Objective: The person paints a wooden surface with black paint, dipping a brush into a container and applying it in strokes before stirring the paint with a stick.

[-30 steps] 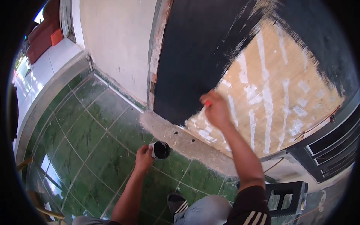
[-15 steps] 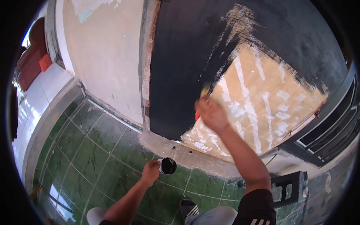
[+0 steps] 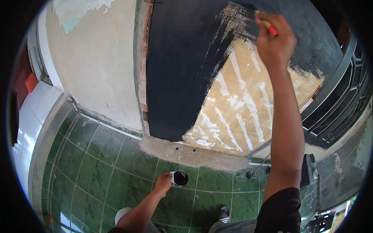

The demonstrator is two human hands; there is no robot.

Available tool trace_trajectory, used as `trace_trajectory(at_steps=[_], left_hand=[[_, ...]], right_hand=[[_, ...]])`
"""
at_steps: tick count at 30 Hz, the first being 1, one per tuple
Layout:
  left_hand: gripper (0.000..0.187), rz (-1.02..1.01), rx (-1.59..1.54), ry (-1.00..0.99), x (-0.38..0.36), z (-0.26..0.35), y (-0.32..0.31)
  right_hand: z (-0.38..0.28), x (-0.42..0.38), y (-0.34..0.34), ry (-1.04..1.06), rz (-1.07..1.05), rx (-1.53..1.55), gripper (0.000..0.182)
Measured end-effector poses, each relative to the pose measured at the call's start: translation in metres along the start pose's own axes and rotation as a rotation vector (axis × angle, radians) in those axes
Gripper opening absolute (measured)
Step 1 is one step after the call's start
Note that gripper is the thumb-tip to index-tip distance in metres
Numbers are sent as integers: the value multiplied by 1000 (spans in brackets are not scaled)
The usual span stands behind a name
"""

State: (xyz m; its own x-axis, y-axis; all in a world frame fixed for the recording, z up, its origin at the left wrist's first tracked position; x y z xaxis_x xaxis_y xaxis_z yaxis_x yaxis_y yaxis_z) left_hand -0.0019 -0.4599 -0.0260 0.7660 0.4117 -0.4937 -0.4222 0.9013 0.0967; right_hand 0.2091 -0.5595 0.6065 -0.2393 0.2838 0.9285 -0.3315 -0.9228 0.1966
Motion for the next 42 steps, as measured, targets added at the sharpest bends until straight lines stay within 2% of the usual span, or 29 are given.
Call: trace_trajectory(at_steps=[2,3,5,6,7,9,10,13,15,16,17,19,22,23,24,26,27,29,31,34,38,42], left_hand=[[31,-24,34,-38,1,4,-1],[31,-25,47,-51,0,7,-4],[31,-1,42,-82,0,6,-6],[32,26,26,-99,1,1,-6],[32,53,11,-112,-1,-5,-7],[31,78,13,-101,-8,-6,-4],[31,92,15,-97,-11,0,-2],[32,79,-8,-53,-27,12,4],[31,106,-111,7,-32,3,1],[31,121,-161,33,-34,-1,0],[30,115,-188,48,-37,-2,-1],[29,104,-248,82,-52,-3,-4],[28,109,-310,118,-74,-5,-12],[29,114,-326,110,-79,-5,-16],[29,121,-342,101,-84,-6,-19],[30,130,-345,89,-97,-15,-26],[30,131,-335,71,-100,-15,-30],[31,129,-310,50,-108,-16,-34],[32,121,-282,37,-117,-14,-38],[33,132,-238,70,-127,-13,-40],[32,112,-141,53,-122,-38,-39],[32,108,-117,83,-122,-41,-49]], right_hand=[[-7,9,7,118,115,-65,23],[-15,-2,-2,185,48,-87,24],[-16,-64,-42,163,-186,-118,24],[-20,-104,-64,40,-407,-58,25],[-42,-136,-72,123,-499,16,24],[-68,-190,-81,-23,-597,147,24],[-76,-204,-83,-166,-687,250,25],[-66,-212,-85,-351,-851,379,24],[-30,-167,-69,-376,-556,328,20],[-11,-137,-53,-520,-412,259,15],[7,-110,-37,-428,-257,232,14],[10,-71,4,-62,92,60,22],[-2,-83,10,55,159,-7,31],[-9,-107,-4,75,106,27,36],[-16,-140,-22,53,-35,66,36],[-38,-231,-69,60,-397,76,21],[-60,-271,-80,36,-589,134,14],[-89,-343,-88,-71,-643,320,13],[-103,-420,-96,-349,-959,513,14],[-125,-458,-56,-498,-938,641,15],[-128,-490,14,-787,-779,752,8],[-120,-526,95,-1022,-699,681,6]])
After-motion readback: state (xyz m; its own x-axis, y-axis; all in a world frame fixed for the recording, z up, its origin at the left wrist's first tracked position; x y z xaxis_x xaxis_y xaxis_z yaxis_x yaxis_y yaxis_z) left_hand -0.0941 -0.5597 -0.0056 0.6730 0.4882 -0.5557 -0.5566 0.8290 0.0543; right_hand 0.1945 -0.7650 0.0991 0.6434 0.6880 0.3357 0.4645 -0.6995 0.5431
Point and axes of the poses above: each hand's wrist, its own x-axis towards the middle knuckle, its own y-axis out of the back of the hand, z = x × y, the point moved 6 cm from there along x, towards the middle knuckle, and after that the axes turned 11 degrees about x, right-handed, at the moved point
